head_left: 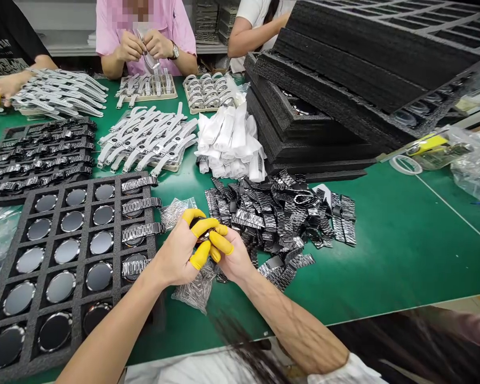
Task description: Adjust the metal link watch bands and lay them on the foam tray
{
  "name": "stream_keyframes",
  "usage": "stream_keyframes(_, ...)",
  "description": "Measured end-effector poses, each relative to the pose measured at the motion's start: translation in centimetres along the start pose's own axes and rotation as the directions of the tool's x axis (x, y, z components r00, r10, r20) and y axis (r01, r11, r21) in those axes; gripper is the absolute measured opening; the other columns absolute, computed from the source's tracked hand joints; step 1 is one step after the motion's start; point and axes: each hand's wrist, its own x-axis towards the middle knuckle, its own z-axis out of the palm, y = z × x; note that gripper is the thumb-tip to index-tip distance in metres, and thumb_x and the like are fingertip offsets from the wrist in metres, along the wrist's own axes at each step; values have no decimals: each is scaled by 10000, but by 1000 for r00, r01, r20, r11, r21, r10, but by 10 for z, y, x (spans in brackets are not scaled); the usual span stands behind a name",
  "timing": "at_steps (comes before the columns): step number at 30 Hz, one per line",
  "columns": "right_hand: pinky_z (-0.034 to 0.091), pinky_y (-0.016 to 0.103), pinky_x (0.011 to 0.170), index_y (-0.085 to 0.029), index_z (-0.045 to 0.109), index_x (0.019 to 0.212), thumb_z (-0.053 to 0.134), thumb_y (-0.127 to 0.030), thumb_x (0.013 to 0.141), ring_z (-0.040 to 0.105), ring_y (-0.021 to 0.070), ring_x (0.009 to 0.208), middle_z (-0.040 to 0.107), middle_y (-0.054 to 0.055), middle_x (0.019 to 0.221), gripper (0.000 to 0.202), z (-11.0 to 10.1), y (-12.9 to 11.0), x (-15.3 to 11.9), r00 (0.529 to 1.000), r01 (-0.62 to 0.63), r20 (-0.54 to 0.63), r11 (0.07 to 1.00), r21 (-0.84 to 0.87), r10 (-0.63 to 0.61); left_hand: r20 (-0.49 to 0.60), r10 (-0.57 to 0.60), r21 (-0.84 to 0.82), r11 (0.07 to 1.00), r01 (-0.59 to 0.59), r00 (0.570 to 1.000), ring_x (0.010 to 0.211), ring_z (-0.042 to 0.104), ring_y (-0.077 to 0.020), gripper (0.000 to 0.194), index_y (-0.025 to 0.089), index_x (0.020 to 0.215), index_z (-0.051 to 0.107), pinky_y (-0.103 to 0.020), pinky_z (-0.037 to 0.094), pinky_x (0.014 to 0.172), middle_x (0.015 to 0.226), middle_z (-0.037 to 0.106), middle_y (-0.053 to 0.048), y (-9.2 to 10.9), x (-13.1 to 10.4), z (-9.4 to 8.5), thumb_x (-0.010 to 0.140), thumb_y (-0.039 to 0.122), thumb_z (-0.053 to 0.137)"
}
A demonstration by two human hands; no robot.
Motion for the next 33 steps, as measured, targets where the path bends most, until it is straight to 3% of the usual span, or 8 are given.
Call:
stream_keyframes(13, 382, 255, 500, -216, 578, 721, 885, -608, 740, 347, 86, 428, 471, -82, 462, 499, -3, 0, 0, 1000, -10, 26, 999, 36, 9, 10, 30, 76, 997, -31, 999, 1228, 503, -324, 426, 153, 1382, 596, -518, 485, 1055, 1238, 561, -163, 2, 1, 1, 987, 250, 469)
stream_keyframes(17, 379, 265, 491, -219, 573, 691, 868, -624, 753, 357, 92, 423, 471, -69, 461, 504, -6, 1, 1, 999, 1, 48, 1000, 28, -3, 27, -84, -161, 983, 87, 996, 1184, 557, -298, 416, 187, 1364, 640, -491, 487, 1068, 1238, 610, -141, -1, 2, -4, 1023, 358, 477)
stream_keyframes(21, 455, 301, 517, -234, 610, 775, 808, -690, 767, 467, 140, 491, 549, -35, 566, 497, -11, 1, 3, 1000, 5, -10, 999, 32, -5, 142, -363, -656, 663, 362, 921, 987, 655, -227, 439, 209, 1343, 663, -367, 570, 868, 1200, 673, -114, -6, 2, -8, 1037, 486, 511)
stream_keyframes(23, 518, 328, 588, -246, 661, 960, 761, -748, 780, 563, 172, 611, 649, 4, 759, 543, -13, 3, 5, 999, 49, -16, 999, 10, -48, 157, -390, -771, 526, 359, 907, 903, 667, -201, 506, 207, 1387, 633, -323, 575, 779, 1215, 673, -118, -7, 3, -8, 960, 477, 670)
stream_keyframes(25, 557, 346, 679, -270, 650, 1177, 789, -750, 756, 612, 191, 736, 685, 29, 947, 654, -14, 7, 5, 991, 125, 57, 989, -84, -120, 96, -363, -786, 544, 294, 927, 907, 673, -203, 622, 224, 1463, 575, -335, 585, 795, 1219, 670, -117, -7, 4, -9, 902, 418, 760)
stream_keyframes(27, 580, 370, 789, -292, 595, 1322, 851, -667, 750, 643, 216, 867, 690, 49, 1093, 730, -16, 12, 5, 977, 203, 118, 948, -247, -179, 0, -327, -660, 710, 245, 945, 961, 670, -218, 585, 234, 1460, 587, -374, 586, 872, 1156, 674, -99, -5, 5, -13, 906, 323, 754)
stream_keyframes(30, 593, 409, 861, -289, 591, 1360, 755, -536, 908, 675, 241, 924, 713, 59, 1070, 541, -21, 17, 2, 972, 237, 122, 822, -518, -203, -102, -242, -160, 961, 224, 965, 1024, 628, -231, 331, 216, 1225, 743, -420, 556, 958, 1051, 638, -74, 4, 5, -29, 910, 142, 675)
stream_keyframes(33, 613, 421, 823, -274, 621, 1362, 583, -478, 1034, 699, 242, 833, 720, 43, 899, 387, -26, 16, -3, 962, 268, 219, 714, -646, -164, 1, -188, 232, 955, 182, 982, 1038, 619, -231, 337, 192, 1105, 769, -414, 559, 947, 1102, 626, -85, 21, -2, -55, 879, 19, 590)
